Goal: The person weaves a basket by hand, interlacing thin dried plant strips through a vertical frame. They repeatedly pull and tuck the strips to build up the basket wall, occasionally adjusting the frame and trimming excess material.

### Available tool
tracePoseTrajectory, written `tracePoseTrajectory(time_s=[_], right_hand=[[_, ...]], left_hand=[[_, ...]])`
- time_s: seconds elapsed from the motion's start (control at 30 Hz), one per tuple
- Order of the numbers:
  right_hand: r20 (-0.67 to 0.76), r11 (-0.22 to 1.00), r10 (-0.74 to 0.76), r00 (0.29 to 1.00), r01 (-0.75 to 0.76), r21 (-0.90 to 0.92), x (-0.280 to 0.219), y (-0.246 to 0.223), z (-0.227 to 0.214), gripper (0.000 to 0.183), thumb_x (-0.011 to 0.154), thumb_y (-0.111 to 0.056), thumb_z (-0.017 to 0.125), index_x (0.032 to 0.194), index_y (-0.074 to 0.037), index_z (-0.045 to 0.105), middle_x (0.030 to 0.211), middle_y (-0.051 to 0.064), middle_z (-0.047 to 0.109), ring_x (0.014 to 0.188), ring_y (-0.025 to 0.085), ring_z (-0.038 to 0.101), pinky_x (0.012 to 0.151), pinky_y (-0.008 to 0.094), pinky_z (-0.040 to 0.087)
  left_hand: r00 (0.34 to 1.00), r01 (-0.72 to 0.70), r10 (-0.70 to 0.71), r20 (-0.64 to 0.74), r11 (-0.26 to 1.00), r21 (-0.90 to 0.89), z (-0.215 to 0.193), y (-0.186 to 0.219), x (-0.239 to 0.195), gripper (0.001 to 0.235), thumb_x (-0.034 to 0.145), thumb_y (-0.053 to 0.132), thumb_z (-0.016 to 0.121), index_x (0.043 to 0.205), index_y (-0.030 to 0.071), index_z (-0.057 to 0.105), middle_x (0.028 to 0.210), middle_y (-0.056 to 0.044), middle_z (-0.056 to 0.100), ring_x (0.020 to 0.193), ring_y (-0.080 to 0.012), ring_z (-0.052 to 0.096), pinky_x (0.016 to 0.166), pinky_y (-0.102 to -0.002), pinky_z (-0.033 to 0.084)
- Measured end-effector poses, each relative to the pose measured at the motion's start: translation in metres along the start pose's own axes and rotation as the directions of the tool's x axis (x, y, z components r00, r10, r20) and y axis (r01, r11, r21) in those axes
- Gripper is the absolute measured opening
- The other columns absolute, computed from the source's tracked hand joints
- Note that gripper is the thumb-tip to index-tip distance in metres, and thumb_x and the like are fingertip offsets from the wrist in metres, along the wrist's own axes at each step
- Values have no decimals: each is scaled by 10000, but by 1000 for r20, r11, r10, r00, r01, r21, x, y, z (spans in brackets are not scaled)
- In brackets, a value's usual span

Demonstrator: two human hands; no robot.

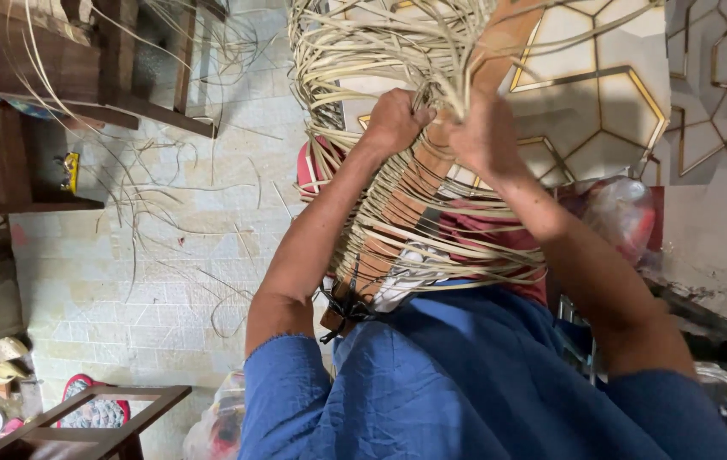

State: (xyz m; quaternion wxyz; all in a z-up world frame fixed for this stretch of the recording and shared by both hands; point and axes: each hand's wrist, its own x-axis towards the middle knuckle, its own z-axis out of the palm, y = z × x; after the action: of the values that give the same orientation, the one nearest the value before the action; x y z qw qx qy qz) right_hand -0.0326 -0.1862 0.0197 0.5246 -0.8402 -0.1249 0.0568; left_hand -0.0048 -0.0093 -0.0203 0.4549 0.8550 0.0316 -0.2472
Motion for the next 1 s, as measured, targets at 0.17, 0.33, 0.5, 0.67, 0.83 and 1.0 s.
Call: tracePoseTrajectory(time_s=[0.17, 0.33, 0.5, 0.67, 0.83, 1.0], right_hand=[[-363, 786, -386, 848, 96, -611, -19, 58, -62, 381, 1022, -167, 728, 703, -152, 520, 617, -32, 504, 508, 105, 469, 432, 278, 342], [-371, -68, -300, 879, -408, -911, -66, 114, -162, 1703, 1074, -1457, 675, 1714, 20, 116, 909, -212, 508, 724, -75, 391, 615, 130, 345], [-585, 733, 297, 755, -573, -368, -94, 236, -279, 302, 958, -93, 576, 1220, 3, 691, 1123, 209, 722, 980, 411, 670, 721, 520, 491], [-256, 855, 512, 820, -514, 63, -126, 221, -251, 400, 1167, -280, 624, 1404, 29, 533, 1488, 286, 499, 1426, 524, 361, 1107, 615, 257], [41, 862, -469, 882, 468, -193, -87, 8, -68, 332, 949, -54, 711, 1261, -85, 600, 1276, 114, 625, 1182, 331, 626, 1090, 454, 440], [20, 667, -358, 933, 271, -694, -70, 33, 2, 826, 724, -401, 907, 1358, 20, 584, 1253, 187, 585, 1167, 351, 608, 1132, 521, 354]], left_hand=[[956, -252, 283, -81, 929, 270, 16, -20, 17, 265, 948, 216, 687, 717, 92, 650, 675, -57, 656, 602, -204, 608, 506, -379, 479], [957, -232, 282, -69, 886, 402, 18, -24, 27, 235, 925, 246, 695, 806, 44, 702, 747, -134, 692, 672, -304, 660, 559, -450, 523], [977, -160, 197, -78, 926, 341, 15, -11, 17, 211, 913, 265, 695, 876, 61, 735, 804, -156, 710, 802, -342, 697, 684, -465, 593], [989, -83, 118, -88, 941, 329, 21, -10, 13, 227, 891, 258, 651, 959, 71, 761, 874, -236, 728, 959, -454, 720, 821, -547, 606], [987, -73, 120, -106, 927, 369, 20, -2, 10, 236, 878, 247, 683, 1001, 59, 756, 902, -255, 726, 976, -471, 711, 823, -557, 602], [982, -98, 151, -110, 917, 386, 25, -6, 11, 228, 880, 252, 687, 984, 59, 753, 865, -243, 725, 950, -472, 717, 807, -558, 607]])
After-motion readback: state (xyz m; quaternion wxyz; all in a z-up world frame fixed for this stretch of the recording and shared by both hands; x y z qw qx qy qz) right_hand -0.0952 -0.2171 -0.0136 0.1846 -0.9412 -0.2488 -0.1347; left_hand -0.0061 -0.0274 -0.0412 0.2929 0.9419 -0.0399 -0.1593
